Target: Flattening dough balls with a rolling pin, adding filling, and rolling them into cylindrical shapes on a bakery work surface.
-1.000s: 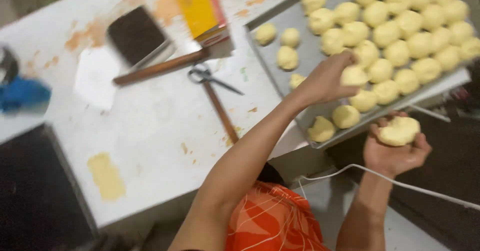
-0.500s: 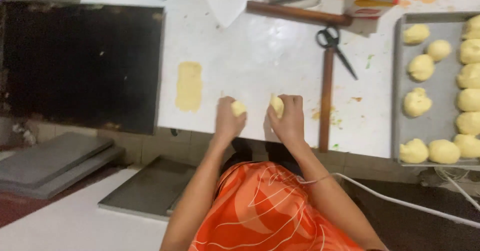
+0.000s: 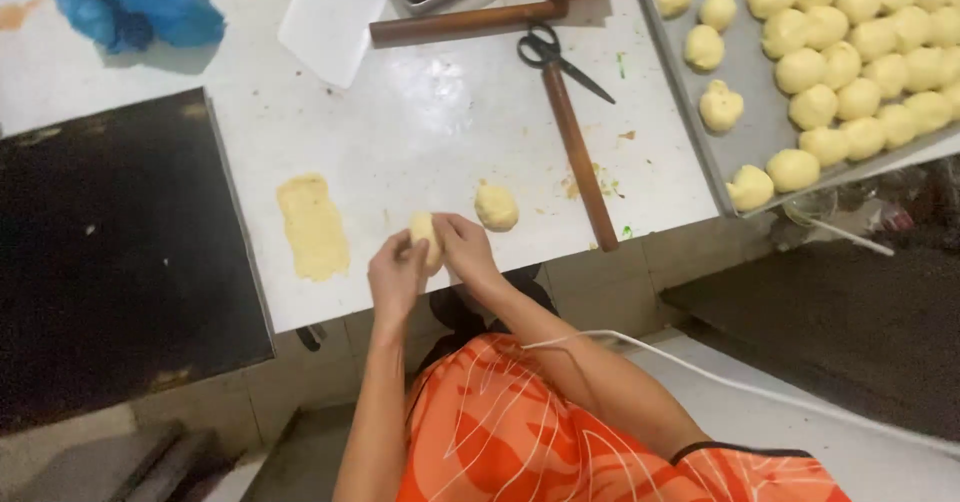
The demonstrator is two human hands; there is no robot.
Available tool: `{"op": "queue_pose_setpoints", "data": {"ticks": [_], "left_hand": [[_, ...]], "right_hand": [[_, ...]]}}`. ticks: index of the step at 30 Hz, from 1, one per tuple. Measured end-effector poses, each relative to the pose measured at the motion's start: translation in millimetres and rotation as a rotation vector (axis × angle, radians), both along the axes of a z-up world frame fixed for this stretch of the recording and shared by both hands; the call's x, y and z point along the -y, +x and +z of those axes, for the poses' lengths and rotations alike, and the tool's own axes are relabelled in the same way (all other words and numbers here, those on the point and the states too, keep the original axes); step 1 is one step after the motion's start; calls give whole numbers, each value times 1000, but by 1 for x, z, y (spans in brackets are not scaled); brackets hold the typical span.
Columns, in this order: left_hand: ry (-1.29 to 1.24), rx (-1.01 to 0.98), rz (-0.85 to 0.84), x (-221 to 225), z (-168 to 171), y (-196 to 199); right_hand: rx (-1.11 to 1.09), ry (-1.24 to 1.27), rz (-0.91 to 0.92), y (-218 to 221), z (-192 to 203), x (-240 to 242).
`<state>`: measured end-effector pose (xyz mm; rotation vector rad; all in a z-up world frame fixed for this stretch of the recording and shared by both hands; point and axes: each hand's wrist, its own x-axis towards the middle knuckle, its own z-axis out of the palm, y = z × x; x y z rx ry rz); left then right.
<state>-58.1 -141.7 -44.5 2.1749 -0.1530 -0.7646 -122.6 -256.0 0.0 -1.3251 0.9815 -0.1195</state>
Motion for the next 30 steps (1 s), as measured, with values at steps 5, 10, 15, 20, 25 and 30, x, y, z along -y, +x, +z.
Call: {"op": "queue_pose_setpoints", "data": {"ticks": [5,10,15,20,25,30], "left_hand": [[-249,62,71,37,33,8],[44,326,48,56,73,-7],[-279,28,-53,95,22,-52],[-369,-78,35,114,89,-37],[-87,462,-298,107,40,-58],[196,581,-775,97,43,-79]], "right_hand": [[57,-291,63,18,-16,31],[161,-457,158,-20,45,60],[-59,-460,82,-65,-10,98],[34,-276,-52,-42,14,83],[32,-666,106,-61,18,100],[-346,-1163,141,-122,-18,151]]}}
